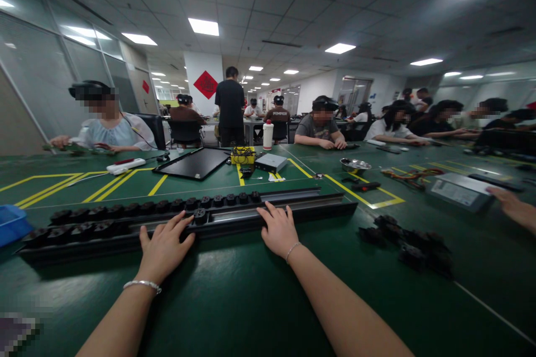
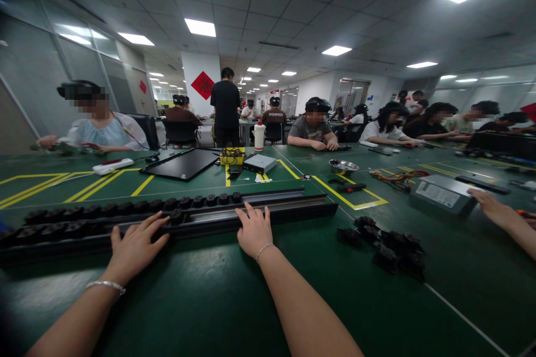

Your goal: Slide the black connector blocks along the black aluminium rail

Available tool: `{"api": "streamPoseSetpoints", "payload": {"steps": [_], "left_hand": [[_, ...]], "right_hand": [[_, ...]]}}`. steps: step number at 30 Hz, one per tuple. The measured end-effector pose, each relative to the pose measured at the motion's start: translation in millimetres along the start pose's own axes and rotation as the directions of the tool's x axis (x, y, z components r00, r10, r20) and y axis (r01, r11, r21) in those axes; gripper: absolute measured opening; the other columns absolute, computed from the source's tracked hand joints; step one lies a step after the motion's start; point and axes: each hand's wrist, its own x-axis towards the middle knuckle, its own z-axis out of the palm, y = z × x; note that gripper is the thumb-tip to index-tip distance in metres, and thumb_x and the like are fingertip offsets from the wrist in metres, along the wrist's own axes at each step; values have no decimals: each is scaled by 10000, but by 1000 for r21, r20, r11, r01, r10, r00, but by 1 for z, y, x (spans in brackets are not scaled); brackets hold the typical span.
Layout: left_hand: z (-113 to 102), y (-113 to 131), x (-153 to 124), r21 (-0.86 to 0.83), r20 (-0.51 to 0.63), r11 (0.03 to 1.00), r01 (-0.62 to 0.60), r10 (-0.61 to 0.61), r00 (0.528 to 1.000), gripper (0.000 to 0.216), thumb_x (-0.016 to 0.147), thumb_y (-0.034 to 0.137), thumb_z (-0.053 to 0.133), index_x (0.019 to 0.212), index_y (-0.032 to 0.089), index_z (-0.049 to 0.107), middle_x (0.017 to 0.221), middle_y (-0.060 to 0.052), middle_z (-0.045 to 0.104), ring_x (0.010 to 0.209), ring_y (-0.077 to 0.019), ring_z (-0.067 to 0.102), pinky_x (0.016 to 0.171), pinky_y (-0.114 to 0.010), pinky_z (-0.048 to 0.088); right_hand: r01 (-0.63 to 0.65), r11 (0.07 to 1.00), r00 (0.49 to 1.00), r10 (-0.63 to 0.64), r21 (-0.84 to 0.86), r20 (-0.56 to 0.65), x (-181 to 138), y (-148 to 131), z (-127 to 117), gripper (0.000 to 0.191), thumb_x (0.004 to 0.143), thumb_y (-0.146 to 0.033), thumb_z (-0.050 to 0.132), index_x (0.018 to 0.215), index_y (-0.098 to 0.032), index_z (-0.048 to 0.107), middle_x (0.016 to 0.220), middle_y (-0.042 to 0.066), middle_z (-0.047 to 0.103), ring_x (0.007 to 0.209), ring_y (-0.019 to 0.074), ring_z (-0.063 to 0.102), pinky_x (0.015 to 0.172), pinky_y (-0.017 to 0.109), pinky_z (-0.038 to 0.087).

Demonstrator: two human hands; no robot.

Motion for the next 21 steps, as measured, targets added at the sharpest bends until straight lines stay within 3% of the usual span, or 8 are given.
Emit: {"api": "streamPoseSetpoints", "payload": {"steps": [21], "left_hand": [[2,-2,2,13,0,1000,13,-13,1000,451,803,451,345,1228,405,489,1389,34,416,1180,-301,429,1027,-635,43]], "right_hand": [[-3,1000,1000,3,27,-1,0,0,-1,521,766,-257,464,1284,-304,440,1406,20,366,1179,221,386,1070,471,70]]}}
